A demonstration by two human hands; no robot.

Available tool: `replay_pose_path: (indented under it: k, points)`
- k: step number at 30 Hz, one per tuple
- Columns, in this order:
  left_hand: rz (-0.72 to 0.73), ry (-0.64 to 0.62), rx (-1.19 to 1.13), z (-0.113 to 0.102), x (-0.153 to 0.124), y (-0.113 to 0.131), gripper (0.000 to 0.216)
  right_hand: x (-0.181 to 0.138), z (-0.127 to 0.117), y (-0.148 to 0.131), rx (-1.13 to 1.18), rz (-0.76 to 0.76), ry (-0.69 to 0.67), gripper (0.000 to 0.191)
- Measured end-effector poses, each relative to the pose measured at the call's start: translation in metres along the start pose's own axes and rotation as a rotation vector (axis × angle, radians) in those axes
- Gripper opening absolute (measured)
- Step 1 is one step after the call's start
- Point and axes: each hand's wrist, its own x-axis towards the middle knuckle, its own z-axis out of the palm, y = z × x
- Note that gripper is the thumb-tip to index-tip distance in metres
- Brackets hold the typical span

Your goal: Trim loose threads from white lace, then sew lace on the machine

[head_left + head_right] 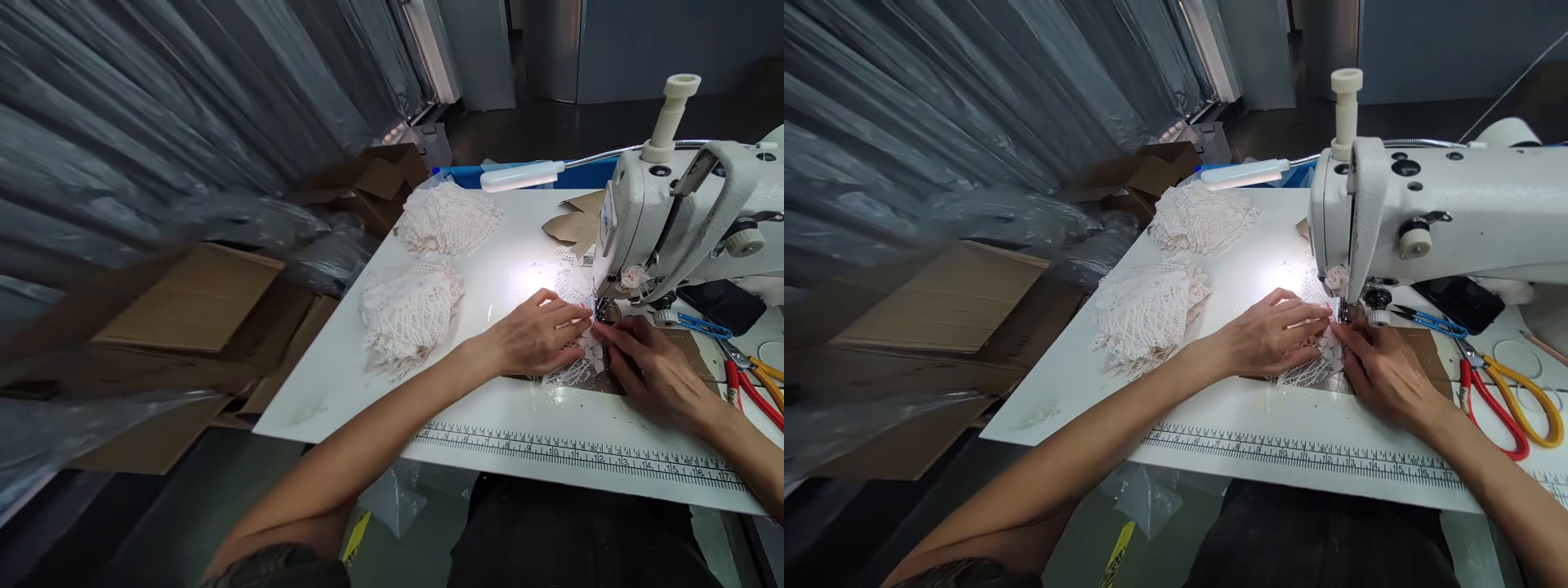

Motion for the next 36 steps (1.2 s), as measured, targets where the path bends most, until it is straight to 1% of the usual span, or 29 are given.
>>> replay_pose_path:
  k: [3, 7, 8, 11, 13, 15, 17, 19, 21, 23, 26, 29, 32, 34, 36]
  points:
    - [0.05, -0.02, -0.056, 0.003, -0.009, 0.004, 0.039, 0.002, 0.002, -0.001, -0.063, -0.015, -0.002, 0.045]
    - [0.03, 0.074, -0.139, -0.005, -0.017, 0.007, 0.037, 0.005, 0.001, 0.002, -0.066, -0.027, -0.041, 0.041]
    - [0.026, 0.081, -0.168, -0.007, -0.018, 0.007, 0.037, 0.006, 0.001, 0.003, -0.064, -0.025, -0.054, 0.041]
    - [0.063, 0.024, -0.237, -0.007, -0.018, 0.006, 0.037, 0.01, 0.002, 0.006, -0.108, -0.033, -0.115, 0.044]
    - [0.086, 0.016, -0.21, -0.002, -0.017, 0.007, 0.029, 0.014, 0.004, 0.008, -0.166, -0.038, -0.158, 0.044]
    - [0.083, 0.055, -0.128, 0.006, -0.017, 0.009, 0.025, 0.017, 0.005, 0.01, -0.197, -0.027, -0.192, 0.044]
    - [0.083, 0.092, -0.052, 0.011, -0.018, 0.011, 0.027, 0.019, 0.004, 0.011, -0.172, -0.001, -0.222, 0.043]
    - [0.095, 0.111, -0.006, 0.014, -0.018, 0.013, 0.025, 0.02, -0.001, 0.013, -0.082, 0.027, -0.238, 0.043]
    - [0.108, 0.138, 0.017, 0.013, -0.018, 0.014, 0.02, 0.019, -0.007, 0.014, 0.044, 0.072, -0.215, 0.044]
    - [0.115, 0.17, 0.027, 0.012, -0.019, 0.015, 0.016, 0.015, -0.012, 0.016, 0.143, 0.122, -0.163, 0.043]
    - [0.091, 0.184, 0.011, 0.013, -0.019, 0.016, 0.014, 0.008, -0.016, 0.015, 0.191, 0.143, -0.093, 0.035]
    - [0.024, 0.196, -0.08, 0.019, -0.019, 0.018, 0.014, 0.0, -0.018, 0.01, 0.21, 0.113, -0.052, 0.029]
    - [-0.032, 0.265, -0.168, 0.026, -0.018, 0.019, 0.015, -0.008, -0.019, 0.002, 0.243, 0.081, -0.025, 0.027]
    - [-0.053, 0.323, -0.19, 0.028, -0.016, 0.019, 0.016, -0.014, -0.018, -0.004, 0.253, 0.05, -0.037, 0.029]
    - [-0.048, 0.381, -0.199, 0.028, -0.014, 0.019, 0.014, -0.019, -0.015, -0.009, 0.211, -0.005, -0.076, 0.032]
